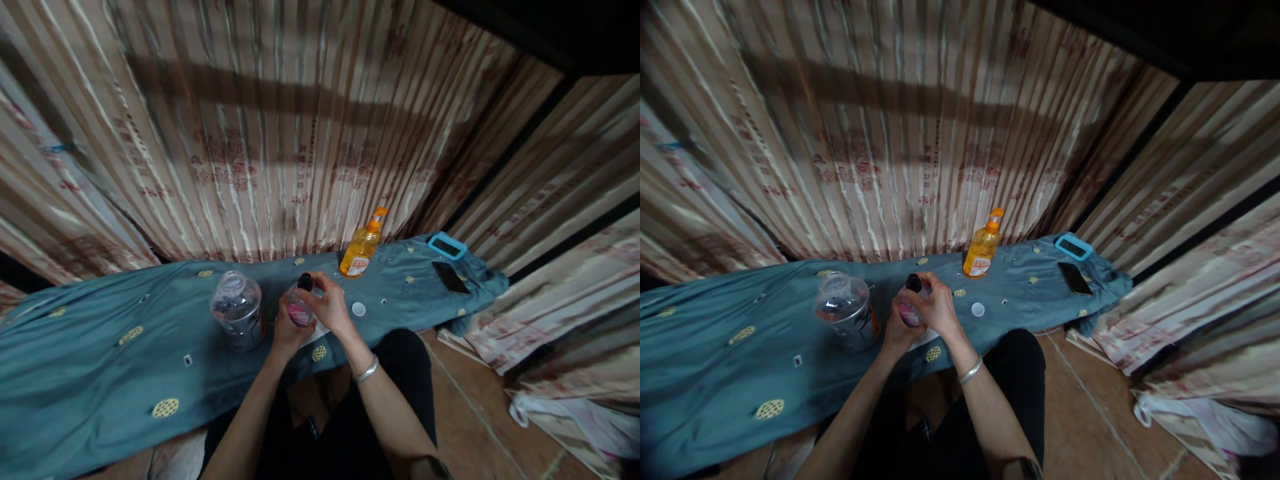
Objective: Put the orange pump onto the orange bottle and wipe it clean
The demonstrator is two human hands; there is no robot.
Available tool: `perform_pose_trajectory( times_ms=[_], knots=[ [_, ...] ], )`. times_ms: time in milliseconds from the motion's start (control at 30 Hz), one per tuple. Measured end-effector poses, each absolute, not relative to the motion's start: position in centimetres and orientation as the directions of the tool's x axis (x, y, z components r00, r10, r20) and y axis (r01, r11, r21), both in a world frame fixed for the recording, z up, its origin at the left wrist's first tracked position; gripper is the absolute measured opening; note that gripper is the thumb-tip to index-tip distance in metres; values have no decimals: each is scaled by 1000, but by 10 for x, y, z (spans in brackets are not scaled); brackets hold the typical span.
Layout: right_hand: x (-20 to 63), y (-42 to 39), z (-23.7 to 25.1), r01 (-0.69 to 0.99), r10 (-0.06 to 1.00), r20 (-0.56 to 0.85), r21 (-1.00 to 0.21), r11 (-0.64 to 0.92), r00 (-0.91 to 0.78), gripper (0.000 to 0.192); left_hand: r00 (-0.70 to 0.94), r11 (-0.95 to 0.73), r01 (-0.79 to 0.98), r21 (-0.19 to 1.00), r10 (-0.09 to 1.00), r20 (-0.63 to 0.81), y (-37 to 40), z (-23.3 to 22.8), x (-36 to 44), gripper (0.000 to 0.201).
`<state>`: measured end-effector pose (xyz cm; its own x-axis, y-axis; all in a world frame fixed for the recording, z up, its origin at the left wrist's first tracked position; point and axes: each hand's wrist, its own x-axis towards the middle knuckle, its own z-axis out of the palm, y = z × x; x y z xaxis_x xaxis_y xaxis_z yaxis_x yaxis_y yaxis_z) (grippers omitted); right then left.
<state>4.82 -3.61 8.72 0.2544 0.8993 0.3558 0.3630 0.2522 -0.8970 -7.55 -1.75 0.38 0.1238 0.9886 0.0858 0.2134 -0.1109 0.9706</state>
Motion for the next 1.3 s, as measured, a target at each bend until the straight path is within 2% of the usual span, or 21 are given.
perform_pose_trajectory(
  times_ms=[200,367,500,633,767,933,1033,1167,1300],
  knots=[
    [48,-47,95,382,914,361,-883,272,183,49,107,-112,207,972,990,91,-18,4,-75,90],
    [42,-43,106,411,884,362,-883,225,295,61,81,-148,194,970,988,135,-17,2,-75,89],
    [42,-40,108,439,875,374,-872,217,308,50,78,-139,211,968,989,125,-16,2,-73,91],
    [48,-47,106,482,895,393,-838,255,210,36,80,-115,217,969,992,100,-16,2,-72,92],
    [50,-51,109,523,903,409,-803,287,132,42,66,-102,229,968,994,89,-17,2,-71,94],
    [48,-46,112,568,877,428,-787,242,220,57,90,-113,234,966,991,94,-18,-1,-71,92],
    [50,-43,108,581,870,426,-784,218,248,50,100,-139,208,968,988,120,-19,-4,-71,93],
    [55,-45,104,579,899,411,-774,256,152,36,102,-146,199,969,987,127,-18,-7,-70,95],
    [56,-52,109,572,917,392,-768,286,69,46,80,-143,206,968,988,129,-18,-9,-70,96]
  ],
)
